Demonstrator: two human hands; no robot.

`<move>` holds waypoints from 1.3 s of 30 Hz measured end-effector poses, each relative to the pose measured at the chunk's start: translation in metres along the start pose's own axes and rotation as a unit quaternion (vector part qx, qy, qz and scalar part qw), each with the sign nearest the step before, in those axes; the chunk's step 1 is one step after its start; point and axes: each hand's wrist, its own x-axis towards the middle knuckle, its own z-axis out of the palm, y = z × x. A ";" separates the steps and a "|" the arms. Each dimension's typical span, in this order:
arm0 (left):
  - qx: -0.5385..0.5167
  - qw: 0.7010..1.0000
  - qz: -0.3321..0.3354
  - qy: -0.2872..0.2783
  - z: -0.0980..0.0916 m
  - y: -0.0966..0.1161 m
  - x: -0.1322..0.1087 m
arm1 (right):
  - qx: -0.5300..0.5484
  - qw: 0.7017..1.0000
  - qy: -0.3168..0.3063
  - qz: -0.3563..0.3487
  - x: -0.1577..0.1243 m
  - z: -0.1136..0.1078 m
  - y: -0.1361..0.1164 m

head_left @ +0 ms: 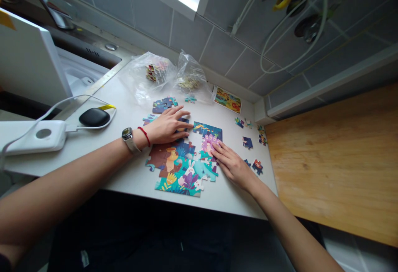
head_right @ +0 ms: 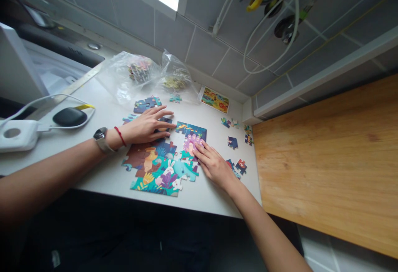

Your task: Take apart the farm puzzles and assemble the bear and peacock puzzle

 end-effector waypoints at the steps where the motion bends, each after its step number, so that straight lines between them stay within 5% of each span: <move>1: -0.001 1.000 0.000 0.000 0.001 0.001 0.000 | 0.000 1.000 0.000 0.002 -0.001 0.000 0.000; 32: -0.010 1.000 0.009 -0.010 0.010 0.014 0.010 | 0.019 0.998 0.011 0.058 -0.017 -0.005 -0.013; 39: -0.028 0.998 0.026 0.045 -0.002 0.017 0.012 | -0.001 0.999 0.012 0.049 -0.011 -0.009 -0.009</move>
